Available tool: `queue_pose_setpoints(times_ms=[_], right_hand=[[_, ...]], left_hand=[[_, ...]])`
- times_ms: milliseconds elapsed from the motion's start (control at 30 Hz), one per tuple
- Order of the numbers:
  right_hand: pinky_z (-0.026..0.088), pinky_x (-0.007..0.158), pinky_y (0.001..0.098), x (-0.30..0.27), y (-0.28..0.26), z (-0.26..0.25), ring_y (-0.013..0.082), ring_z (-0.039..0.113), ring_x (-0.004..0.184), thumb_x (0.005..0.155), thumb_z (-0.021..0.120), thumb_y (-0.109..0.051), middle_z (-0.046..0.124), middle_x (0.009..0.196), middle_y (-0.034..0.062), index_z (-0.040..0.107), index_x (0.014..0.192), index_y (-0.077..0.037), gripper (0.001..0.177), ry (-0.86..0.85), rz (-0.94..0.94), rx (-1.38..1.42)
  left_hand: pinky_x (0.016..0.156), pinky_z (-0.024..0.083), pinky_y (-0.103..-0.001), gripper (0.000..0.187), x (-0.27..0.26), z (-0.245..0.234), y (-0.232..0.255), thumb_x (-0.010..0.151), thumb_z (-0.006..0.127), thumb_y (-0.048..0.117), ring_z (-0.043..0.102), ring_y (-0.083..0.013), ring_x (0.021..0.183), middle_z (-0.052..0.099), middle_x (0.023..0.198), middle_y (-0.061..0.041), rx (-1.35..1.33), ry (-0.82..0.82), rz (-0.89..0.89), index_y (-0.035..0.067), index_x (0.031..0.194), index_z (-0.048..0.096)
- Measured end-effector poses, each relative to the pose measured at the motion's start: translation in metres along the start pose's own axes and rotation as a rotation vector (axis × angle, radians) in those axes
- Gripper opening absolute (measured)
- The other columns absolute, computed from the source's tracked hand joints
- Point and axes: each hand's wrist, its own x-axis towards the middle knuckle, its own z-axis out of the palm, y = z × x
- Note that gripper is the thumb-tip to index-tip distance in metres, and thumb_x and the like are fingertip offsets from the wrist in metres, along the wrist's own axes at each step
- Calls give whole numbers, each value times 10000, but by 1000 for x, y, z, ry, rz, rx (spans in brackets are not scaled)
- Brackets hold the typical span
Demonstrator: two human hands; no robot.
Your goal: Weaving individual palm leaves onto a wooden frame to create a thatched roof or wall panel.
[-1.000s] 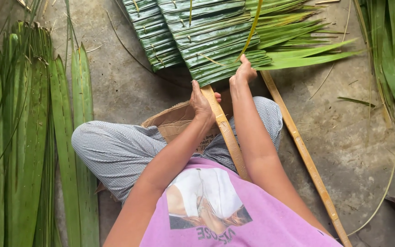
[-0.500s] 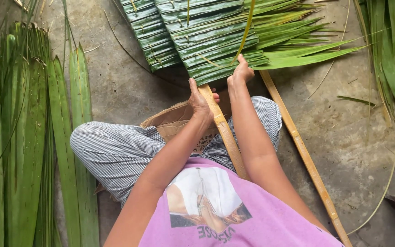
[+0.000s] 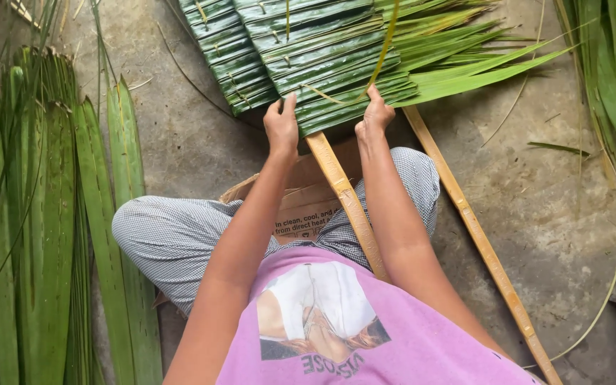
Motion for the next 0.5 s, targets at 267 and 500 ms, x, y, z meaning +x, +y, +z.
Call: queue_pose_setpoints(times_ms=[267,500], right_hand=[[483,972,509,-1,-4,8,428,626,1145,615,978,-146,549,1208,395,541,1196,285,845,-28,-5,45],[587,671,421,17,13,0,346,711,832,609,970,-98,654,939,307,652,1023,212,608,-14,46,136]], left_hand=[[981,507,-556,601,16,11,-25,933,707,447,657,-382,1139,683,1137,-265,70,-29,9,-89,1203,666],[759,577,-422,420,44,26,-49,852,753,368,738,-250,831,748,835,-161,22,104,-11,-38,960,752]])
